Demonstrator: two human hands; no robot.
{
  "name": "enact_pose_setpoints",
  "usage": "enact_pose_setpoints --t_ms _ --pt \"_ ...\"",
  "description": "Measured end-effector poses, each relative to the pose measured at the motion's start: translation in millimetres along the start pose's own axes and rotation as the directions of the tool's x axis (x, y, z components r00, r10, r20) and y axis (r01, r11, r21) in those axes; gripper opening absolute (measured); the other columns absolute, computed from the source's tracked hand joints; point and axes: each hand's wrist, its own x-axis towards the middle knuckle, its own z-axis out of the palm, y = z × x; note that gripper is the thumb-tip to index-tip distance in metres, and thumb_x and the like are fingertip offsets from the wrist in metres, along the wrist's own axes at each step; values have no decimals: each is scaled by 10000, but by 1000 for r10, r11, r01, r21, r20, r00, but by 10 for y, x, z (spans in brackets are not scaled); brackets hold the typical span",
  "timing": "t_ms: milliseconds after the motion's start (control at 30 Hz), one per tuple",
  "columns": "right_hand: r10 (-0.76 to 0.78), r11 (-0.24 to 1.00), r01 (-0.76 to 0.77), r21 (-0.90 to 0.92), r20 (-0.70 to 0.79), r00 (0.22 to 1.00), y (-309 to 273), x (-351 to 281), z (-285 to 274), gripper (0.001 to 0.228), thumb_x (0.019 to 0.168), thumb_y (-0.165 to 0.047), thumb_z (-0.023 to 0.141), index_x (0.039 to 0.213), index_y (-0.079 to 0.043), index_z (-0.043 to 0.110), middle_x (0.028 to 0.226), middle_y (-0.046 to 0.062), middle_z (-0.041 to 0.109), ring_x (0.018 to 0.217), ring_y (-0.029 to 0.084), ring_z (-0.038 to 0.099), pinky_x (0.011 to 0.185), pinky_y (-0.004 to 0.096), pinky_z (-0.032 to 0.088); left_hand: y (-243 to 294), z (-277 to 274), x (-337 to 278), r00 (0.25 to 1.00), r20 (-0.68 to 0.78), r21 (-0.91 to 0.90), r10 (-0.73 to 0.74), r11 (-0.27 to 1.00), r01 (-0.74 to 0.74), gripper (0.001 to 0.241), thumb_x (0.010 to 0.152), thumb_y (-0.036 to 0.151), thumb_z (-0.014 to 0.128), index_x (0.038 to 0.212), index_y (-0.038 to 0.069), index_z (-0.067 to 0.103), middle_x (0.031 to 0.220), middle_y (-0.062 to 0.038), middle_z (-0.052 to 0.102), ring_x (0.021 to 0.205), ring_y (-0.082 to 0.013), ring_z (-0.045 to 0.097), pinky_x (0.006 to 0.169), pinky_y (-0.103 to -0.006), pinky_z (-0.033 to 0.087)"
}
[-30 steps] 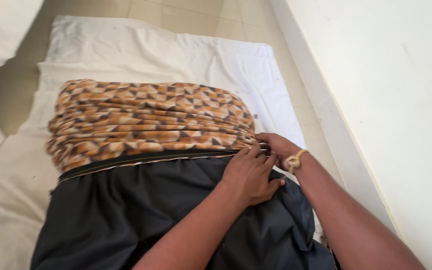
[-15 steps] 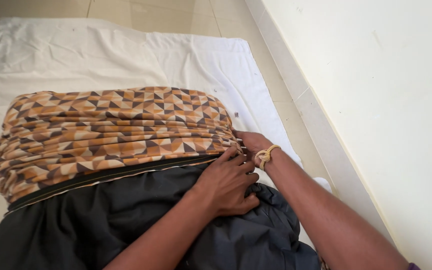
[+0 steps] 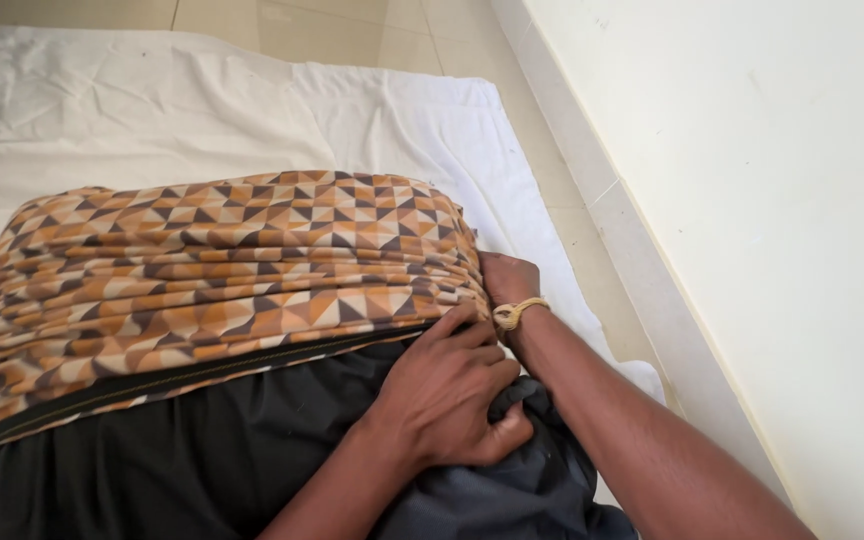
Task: The person sits on the floor and stuffs a black cushion insert into a geometric-patterned pillow cover, working the fabric over the insert and aligning the corners. They then zip the cover closed along the edge and hold up the finished pillow.
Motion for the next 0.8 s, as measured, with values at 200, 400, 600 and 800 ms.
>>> enact_pose_setpoints --t_ms 200,400,600,800 --pt "-110 989 98 -109 -108 988 42 185 28 327 854 -262 828 972 43 816 820 114 759 610 142 623 567 280 521 31 27 -27 998 -63 -28 21 999 -23 312 758 358 637 726 49 661 771 -131 669 938 -290 646 1161 -405 398" --pt "-92 996 91 -18 -76 993 -90 300 133 338 807 -277 861 936 27 792 819 110 787 613 141 681 573 284 554 74 13 -60 995 -92 -31 33 999 -36 291 767 338 638 711 52 645 773 -110 674 912 -284 643 1184 -396 412" --pt "-14 980 -27 -197 -202 979 -483 214 271 386 809 -322 898 851 44 782 806 124 758 589 165 614 565 335 521 195 40 -56 996 -84 -67 12 998 -18 277 770 317 632 708 49 656 734 -117 656 856 -289 639 1158 -396 436" --pt "-382 678 361 -640 113 917 178 1290 26 172 925 -200 749 943 -35 796 891 90 772 674 158 631 636 336 519 118 112 -75 993 -119 -77 -1 997 -8 285 793 313 633 740 33 655 744 -134 647 871 -303 645 1137 -388 454"
